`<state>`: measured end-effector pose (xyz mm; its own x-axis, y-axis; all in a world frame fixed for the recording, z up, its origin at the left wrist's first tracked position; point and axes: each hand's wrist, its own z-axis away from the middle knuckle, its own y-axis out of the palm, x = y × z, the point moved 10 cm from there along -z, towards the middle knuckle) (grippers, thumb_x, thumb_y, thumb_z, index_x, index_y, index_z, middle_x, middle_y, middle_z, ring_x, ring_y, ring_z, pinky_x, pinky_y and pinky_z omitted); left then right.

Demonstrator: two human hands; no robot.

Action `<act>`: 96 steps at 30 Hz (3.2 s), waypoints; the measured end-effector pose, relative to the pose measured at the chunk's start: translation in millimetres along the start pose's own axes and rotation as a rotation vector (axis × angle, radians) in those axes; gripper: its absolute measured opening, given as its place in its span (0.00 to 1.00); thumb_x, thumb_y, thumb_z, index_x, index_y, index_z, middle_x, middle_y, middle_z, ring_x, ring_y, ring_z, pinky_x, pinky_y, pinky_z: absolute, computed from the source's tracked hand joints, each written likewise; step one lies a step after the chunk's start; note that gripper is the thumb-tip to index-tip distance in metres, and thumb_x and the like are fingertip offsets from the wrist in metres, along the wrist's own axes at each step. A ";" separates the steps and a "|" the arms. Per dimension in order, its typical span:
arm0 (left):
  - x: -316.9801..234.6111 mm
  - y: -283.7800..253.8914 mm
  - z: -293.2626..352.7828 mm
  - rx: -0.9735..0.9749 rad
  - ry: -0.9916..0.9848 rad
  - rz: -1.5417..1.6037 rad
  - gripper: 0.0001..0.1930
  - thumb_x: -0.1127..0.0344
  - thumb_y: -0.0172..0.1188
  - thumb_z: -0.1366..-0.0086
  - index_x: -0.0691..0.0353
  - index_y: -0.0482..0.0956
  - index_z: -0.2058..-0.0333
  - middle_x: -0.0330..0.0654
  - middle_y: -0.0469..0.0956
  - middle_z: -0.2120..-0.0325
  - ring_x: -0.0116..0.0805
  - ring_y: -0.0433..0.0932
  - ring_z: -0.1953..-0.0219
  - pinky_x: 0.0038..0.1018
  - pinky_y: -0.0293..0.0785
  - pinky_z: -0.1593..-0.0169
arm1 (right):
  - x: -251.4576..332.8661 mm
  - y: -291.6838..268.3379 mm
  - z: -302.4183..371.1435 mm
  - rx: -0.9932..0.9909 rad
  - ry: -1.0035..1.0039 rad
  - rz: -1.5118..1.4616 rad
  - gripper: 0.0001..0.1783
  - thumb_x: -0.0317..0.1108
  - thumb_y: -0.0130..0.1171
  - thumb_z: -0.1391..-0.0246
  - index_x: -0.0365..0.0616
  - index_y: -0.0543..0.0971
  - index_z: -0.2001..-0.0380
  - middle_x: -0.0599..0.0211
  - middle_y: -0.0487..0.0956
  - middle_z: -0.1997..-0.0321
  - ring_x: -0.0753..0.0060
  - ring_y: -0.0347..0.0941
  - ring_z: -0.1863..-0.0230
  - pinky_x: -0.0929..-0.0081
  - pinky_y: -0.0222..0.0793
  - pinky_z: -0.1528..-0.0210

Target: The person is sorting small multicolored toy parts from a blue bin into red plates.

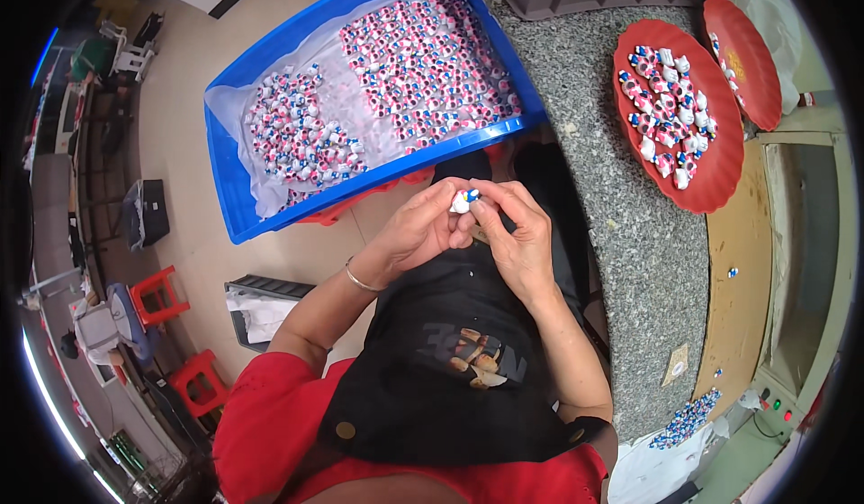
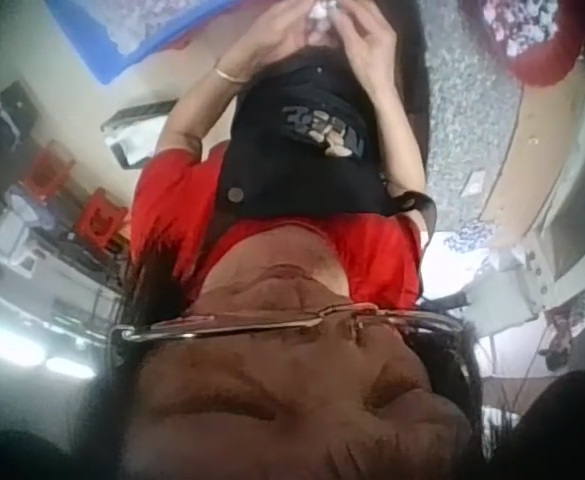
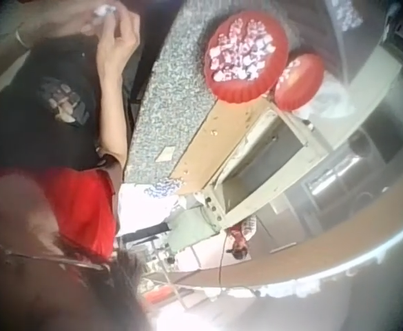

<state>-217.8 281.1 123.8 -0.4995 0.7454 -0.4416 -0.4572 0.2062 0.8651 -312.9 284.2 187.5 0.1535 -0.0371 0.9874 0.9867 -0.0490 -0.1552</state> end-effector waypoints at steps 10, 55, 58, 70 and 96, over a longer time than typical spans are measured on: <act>12.8 -5.8 -8.4 -0.030 -0.085 0.160 0.15 0.56 0.42 0.24 0.60 0.71 0.53 0.34 0.73 0.71 0.22 0.71 0.73 0.23 0.67 0.67 | -10.2 -0.5 -0.7 -0.011 0.066 -0.022 0.12 0.24 0.58 0.41 0.36 0.80 0.54 0.70 0.74 0.63 0.81 0.71 0.60 0.84 0.67 0.57; -33.9 -4.6 20.1 0.025 0.066 -1.001 0.14 0.74 0.63 0.37 0.65 0.71 0.55 0.36 0.75 0.64 0.20 0.75 0.62 0.21 0.74 0.56 | -6.4 27.4 -5.2 0.368 -0.050 0.265 0.10 0.34 0.57 0.40 0.38 0.73 0.71 0.55 0.73 0.74 0.49 0.71 0.72 0.62 0.66 0.69; -29.3 -3.1 23.2 0.052 0.011 -1.210 0.15 0.69 0.64 0.38 0.65 0.75 0.54 0.39 0.78 0.67 0.25 0.79 0.65 0.24 0.75 0.61 | 11.5 28.3 0.1 0.286 -0.244 0.394 0.09 0.32 0.59 0.43 0.38 0.74 0.72 0.56 0.73 0.73 0.49 0.72 0.70 0.60 0.68 0.68; -33.0 17.4 36.3 0.135 0.136 -1.440 0.13 0.64 0.59 0.37 0.65 0.75 0.58 0.52 0.78 0.67 0.55 0.78 0.63 0.41 0.73 0.60 | 0.7 43.2 11.2 0.409 -0.157 0.665 0.12 0.37 0.58 0.42 0.39 0.74 0.73 0.54 0.76 0.72 0.47 0.75 0.67 0.57 0.70 0.64; 19.6 101.3 -15.5 0.362 0.108 -1.349 0.12 0.79 0.58 0.39 0.67 0.78 0.56 0.41 0.78 0.71 0.30 0.77 0.67 0.23 0.73 0.62 | -8.6 -229.8 165.2 -0.725 0.149 -0.077 0.21 0.45 0.44 0.30 0.38 0.76 0.64 0.67 0.77 0.68 0.75 0.75 0.66 0.74 0.72 0.58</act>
<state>-285.4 306.8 199.1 0.1059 -0.2040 -0.9732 -0.4203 0.8778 -0.2298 -532.0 460.7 219.5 0.0254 -0.1389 0.9900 0.7029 -0.7017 -0.1164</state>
